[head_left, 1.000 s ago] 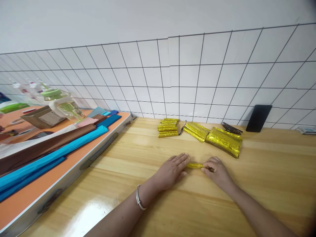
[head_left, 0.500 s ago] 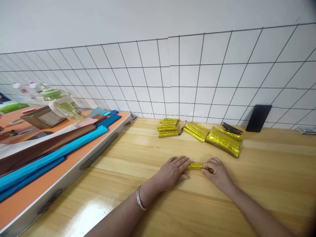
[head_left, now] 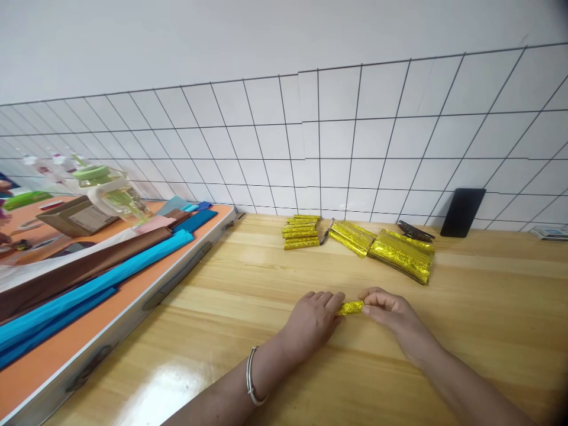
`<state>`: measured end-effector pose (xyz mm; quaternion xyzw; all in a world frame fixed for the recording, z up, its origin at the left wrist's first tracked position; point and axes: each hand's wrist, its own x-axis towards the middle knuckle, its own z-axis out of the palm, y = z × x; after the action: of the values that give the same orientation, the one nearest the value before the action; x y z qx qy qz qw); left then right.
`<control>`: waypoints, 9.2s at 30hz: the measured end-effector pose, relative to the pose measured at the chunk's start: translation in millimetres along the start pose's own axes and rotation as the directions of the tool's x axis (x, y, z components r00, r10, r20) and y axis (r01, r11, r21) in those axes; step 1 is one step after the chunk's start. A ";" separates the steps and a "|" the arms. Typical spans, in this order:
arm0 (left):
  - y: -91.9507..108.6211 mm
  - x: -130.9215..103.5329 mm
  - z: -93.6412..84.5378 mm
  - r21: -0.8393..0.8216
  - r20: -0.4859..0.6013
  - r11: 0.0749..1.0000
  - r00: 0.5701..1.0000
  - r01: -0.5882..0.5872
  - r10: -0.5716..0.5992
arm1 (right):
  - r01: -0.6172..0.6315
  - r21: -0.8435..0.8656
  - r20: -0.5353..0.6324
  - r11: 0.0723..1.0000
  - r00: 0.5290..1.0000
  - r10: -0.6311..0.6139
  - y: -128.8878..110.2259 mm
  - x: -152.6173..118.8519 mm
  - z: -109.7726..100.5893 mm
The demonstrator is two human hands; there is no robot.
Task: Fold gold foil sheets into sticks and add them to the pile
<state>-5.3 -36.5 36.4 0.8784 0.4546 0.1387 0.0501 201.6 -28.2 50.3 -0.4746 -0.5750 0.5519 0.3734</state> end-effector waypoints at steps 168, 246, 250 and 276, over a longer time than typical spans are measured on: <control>-36.0 5.6 27.6 -0.971 0.186 -0.233 0.802 0.060 -0.568 | 0.139 -0.042 -0.219 0.989 0.965 -0.145 41.3 17.1 -12.9; -66.0 3.9 23.3 -0.517 -0.089 0.847 0.976 0.123 -0.197 | 0.391 -0.759 0.183 0.521 0.895 -0.406 59.6 32.5 -38.5; -69.2 1.1 23.0 -0.560 -0.083 0.814 0.967 0.156 -0.242 | 0.383 -0.754 0.159 0.533 0.895 -0.417 59.8 29.6 -39.2; -29.3 6.9 18.9 -0.996 0.069 0.029 0.913 0.088 -0.402 | 0.093 -0.225 0.012 0.970 0.996 -0.092 40.1 18.5 -11.2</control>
<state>-19.0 -13.1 13.5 0.4932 0.3862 0.4986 0.5992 212.6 -9.8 10.1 -0.4863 -0.6557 0.4653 0.3421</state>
